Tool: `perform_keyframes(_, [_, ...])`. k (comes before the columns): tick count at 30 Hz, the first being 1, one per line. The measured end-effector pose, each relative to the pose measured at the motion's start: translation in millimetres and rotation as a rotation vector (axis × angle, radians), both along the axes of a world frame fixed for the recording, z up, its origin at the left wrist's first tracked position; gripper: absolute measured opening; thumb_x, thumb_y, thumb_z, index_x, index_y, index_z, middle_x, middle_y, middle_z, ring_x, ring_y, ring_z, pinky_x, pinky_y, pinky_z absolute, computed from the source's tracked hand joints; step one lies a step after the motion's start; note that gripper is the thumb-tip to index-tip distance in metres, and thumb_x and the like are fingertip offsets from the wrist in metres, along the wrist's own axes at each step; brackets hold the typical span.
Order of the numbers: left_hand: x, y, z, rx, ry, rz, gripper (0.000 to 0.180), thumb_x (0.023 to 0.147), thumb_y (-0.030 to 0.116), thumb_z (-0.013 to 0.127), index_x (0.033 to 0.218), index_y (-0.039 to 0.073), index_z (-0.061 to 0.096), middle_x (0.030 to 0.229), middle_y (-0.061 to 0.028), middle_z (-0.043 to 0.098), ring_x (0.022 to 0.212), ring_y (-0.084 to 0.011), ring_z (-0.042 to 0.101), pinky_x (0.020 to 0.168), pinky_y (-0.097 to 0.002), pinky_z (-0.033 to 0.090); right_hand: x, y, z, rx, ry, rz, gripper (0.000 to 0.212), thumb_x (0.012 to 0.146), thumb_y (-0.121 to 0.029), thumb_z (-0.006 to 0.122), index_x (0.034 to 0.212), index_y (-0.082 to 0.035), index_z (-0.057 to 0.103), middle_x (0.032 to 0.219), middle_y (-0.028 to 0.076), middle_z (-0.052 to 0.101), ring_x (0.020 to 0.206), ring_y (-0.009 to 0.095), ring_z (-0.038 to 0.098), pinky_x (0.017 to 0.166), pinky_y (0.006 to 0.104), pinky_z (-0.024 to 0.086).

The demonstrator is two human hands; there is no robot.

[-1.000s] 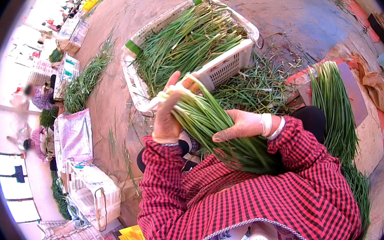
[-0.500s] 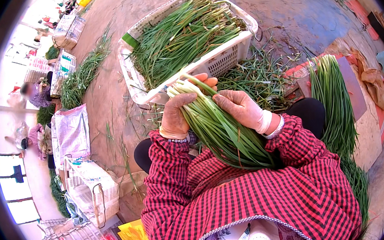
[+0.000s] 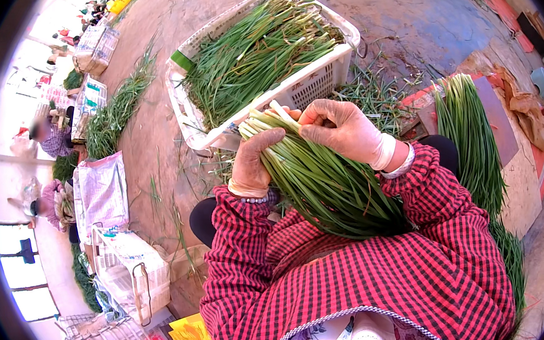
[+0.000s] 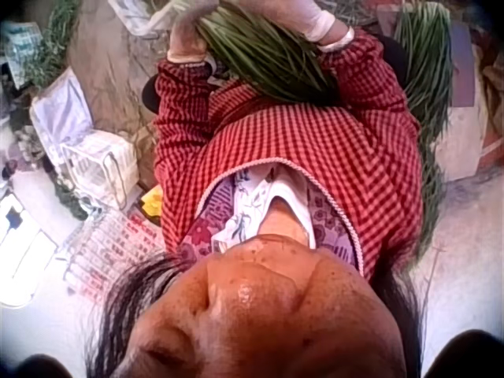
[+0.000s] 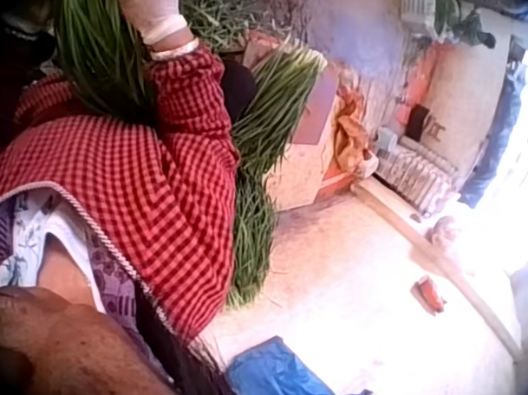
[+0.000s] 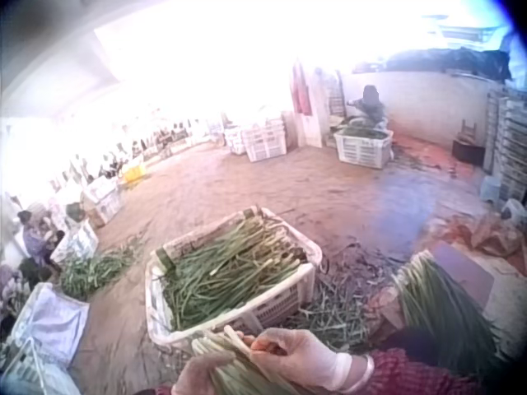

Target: The person peels and sorts green onions by hand, removes individual stalks from a bundle, and ties a finished bundle together with a red tie.

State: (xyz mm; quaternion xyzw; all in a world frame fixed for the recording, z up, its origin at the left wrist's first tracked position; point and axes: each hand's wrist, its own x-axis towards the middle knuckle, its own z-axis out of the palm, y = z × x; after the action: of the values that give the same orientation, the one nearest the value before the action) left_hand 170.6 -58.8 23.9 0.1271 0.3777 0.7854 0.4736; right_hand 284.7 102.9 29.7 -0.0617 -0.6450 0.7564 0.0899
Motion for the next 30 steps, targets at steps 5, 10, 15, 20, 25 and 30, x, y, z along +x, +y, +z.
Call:
perform_keyframes(5, [2, 7, 4, -0.075, 0.018, 0.032, 0.037, 0.082, 0.003, 0.062, 0.118, -0.004, 0.058, 0.113, -0.0157, 0.066, 0.101, -0.0257, 0.066, 0.093, -0.0366, 0.053, -1, -2, -8, 0.079, 0.087, -0.034, 0.011, 0.092, -0.009, 0.067, 0.090, 0.000, 0.062, 0.079, 0.002, 0.064, 0.073, 0.005, 0.056, 0.067, 0.0247, 0.049])
perform_keyframes(10, [4, 6, 5, -0.133, 0.041, 0.039, 0.030, 0.083, 0.002, 0.065, 0.113, -0.001, 0.062, 0.105, -0.0108, 0.068, 0.092, -0.0209, 0.068, 0.083, -0.0327, 0.055, -8, 14, 20, 0.457, 0.043, -0.130, 0.016, 0.091, -0.018, 0.070, 0.091, -0.003, 0.064, 0.071, -0.005, 0.058, 0.064, 0.002, 0.048, 0.058, 0.0220, 0.042])
perform_keyframes(15, [19, 25, 18, -0.082, 0.122, 0.063, 0.027, 0.084, -0.001, 0.065, 0.111, 0.001, 0.063, 0.100, -0.0069, 0.068, 0.088, -0.0171, 0.068, 0.078, -0.0295, 0.054, -22, 17, 25, 0.484, 0.101, -0.056, 0.015, 0.091, -0.016, 0.070, 0.095, -0.002, 0.066, 0.071, -0.004, 0.057, 0.063, 0.003, 0.049, 0.055, 0.0215, 0.041])
perform_keyframes(20, [14, 20, 10, -0.084, 0.094, 0.024, 0.022, 0.089, 0.006, 0.062, 0.110, 0.000, 0.063, 0.099, -0.0069, 0.068, 0.086, -0.0163, 0.067, 0.078, -0.0285, 0.054, -20, 16, 19, 0.152, 0.025, -0.034, 0.011, 0.094, -0.012, 0.065, 0.095, -0.002, 0.067, 0.074, -0.002, 0.061, 0.064, 0.004, 0.053, 0.056, 0.0208, 0.045])
perform_keyframes(25, [13, 24, 2, -0.028, -0.019, 0.035, 0.022, 0.092, 0.011, 0.060, 0.111, 0.000, 0.062, 0.099, -0.0073, 0.068, 0.086, -0.0173, 0.067, 0.078, -0.0295, 0.055, -15, -3, 4, 0.155, 0.112, -0.165, 0.012, 0.095, -0.013, 0.064, 0.096, -0.002, 0.067, 0.075, -0.003, 0.061, 0.065, 0.003, 0.052, 0.059, 0.0201, 0.045])
perform_keyframes(30, [2, 12, -9, -0.106, -0.001, 0.073, 0.025, 0.090, 0.013, 0.060, 0.111, -0.002, 0.062, 0.095, -0.0097, 0.067, 0.085, -0.0200, 0.067, 0.080, -0.0327, 0.055, -4, 10, -8, -0.011, 0.023, -0.084, 0.011, 0.096, -0.013, 0.062, 0.096, -0.003, 0.067, 0.072, -0.002, 0.061, 0.060, 0.002, 0.051, 0.054, 0.0185, 0.043])
